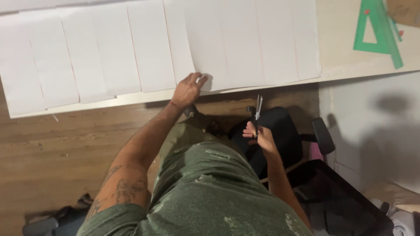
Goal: Cutting strips of paper along marked lines using scissors
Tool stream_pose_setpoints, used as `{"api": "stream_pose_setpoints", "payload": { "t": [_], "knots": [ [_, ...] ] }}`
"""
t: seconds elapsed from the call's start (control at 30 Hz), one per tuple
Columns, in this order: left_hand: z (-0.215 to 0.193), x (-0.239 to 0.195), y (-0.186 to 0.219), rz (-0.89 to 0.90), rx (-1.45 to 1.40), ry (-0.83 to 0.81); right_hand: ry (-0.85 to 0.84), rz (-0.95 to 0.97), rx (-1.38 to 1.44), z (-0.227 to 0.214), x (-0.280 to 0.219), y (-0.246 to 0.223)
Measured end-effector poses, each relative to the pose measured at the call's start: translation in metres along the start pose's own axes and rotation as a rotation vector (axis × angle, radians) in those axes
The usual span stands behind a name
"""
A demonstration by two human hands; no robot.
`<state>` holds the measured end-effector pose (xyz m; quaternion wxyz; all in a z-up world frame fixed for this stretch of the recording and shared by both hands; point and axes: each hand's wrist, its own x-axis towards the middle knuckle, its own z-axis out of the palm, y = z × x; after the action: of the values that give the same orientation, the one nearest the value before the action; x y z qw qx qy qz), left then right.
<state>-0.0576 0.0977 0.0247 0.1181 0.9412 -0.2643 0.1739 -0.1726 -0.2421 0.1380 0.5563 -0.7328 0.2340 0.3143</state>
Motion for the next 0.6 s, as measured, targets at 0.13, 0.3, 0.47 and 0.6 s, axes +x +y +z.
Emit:
{"api": "stream_pose_setpoints", "payload": {
  "t": [0.13,0.3,0.47,0.6],
  "knots": [
    [0.009,-0.047,-0.004,-0.132,-0.049,-0.123,-0.203,0.078,0.106,0.018,0.004,0.0],
    [-0.062,-0.045,0.039,-0.401,0.008,-0.112,-0.313,0.117,0.054,0.049,0.018,0.005],
    [-0.022,-0.052,0.078,-1.377,-0.821,-0.312,-0.362,0.06,0.066,0.069,0.047,0.02],
    [0.003,-0.025,0.091,-1.483,-1.143,-0.055,-0.334,0.04,0.093,0.08,0.058,0.015]
  ]
}}
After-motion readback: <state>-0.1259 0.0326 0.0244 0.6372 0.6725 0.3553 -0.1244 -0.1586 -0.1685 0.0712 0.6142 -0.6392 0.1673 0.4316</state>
